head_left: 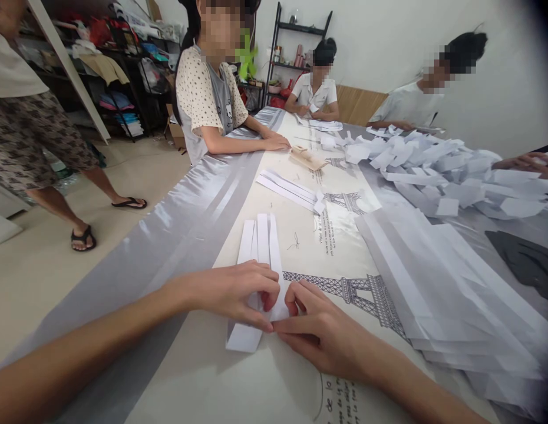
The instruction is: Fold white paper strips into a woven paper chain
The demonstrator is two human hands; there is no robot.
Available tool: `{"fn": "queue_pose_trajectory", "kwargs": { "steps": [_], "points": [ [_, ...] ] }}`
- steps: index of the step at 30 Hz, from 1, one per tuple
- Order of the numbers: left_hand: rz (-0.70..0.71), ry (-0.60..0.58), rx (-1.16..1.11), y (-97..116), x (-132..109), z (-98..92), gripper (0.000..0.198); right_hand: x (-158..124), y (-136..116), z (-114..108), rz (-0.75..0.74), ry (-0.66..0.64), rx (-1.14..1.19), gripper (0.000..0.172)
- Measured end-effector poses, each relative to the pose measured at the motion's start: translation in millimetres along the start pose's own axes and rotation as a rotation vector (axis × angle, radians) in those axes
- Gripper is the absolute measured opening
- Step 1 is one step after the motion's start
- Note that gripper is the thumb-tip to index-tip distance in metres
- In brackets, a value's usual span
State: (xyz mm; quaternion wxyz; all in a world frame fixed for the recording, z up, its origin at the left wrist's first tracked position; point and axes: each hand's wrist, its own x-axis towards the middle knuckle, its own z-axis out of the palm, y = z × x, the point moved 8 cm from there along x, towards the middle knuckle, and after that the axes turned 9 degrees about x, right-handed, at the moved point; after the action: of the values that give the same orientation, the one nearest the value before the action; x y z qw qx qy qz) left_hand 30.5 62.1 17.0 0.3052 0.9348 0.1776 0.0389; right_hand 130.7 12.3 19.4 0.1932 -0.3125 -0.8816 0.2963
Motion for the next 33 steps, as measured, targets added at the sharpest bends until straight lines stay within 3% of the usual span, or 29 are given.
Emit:
{"fn": "queue_pose_trajectory", "kwargs": {
  "steps": [7, 10, 13, 16, 21, 33],
  "points": [
    [0.024, 0.022, 0.013, 0, 0, 1.3, 0.024, -3, 8, -2, 0.062, 0.075, 0.102, 0.021],
    [0.017, 0.021, 0.046, -2, 1, 3.3, 0.024, -7, 25, -14, 0.259, 0.168, 0.196, 0.016],
    [0.003, 0.000, 0.066, -3, 1, 5.1, 0.026, -12, 37, -8, 0.495, 0.059, 0.304, 0.016],
    [-0.018, -0.020, 0.068, -2, 1, 4.6, 0.029, -14, 37, 3, 0.594, -0.046, 0.452, 0.021],
    [-0.020, -0.020, 0.030, -3, 1, 4.5, 0.026, -13, 38, 9, 0.627, -0.013, 0.545, 0.022],
    [-0.115, 0.012, 0.020, -2, 2, 4.5, 0.030, -15, 40, 12, 0.655, -0.004, 0.430, 0.023]
  ]
}}
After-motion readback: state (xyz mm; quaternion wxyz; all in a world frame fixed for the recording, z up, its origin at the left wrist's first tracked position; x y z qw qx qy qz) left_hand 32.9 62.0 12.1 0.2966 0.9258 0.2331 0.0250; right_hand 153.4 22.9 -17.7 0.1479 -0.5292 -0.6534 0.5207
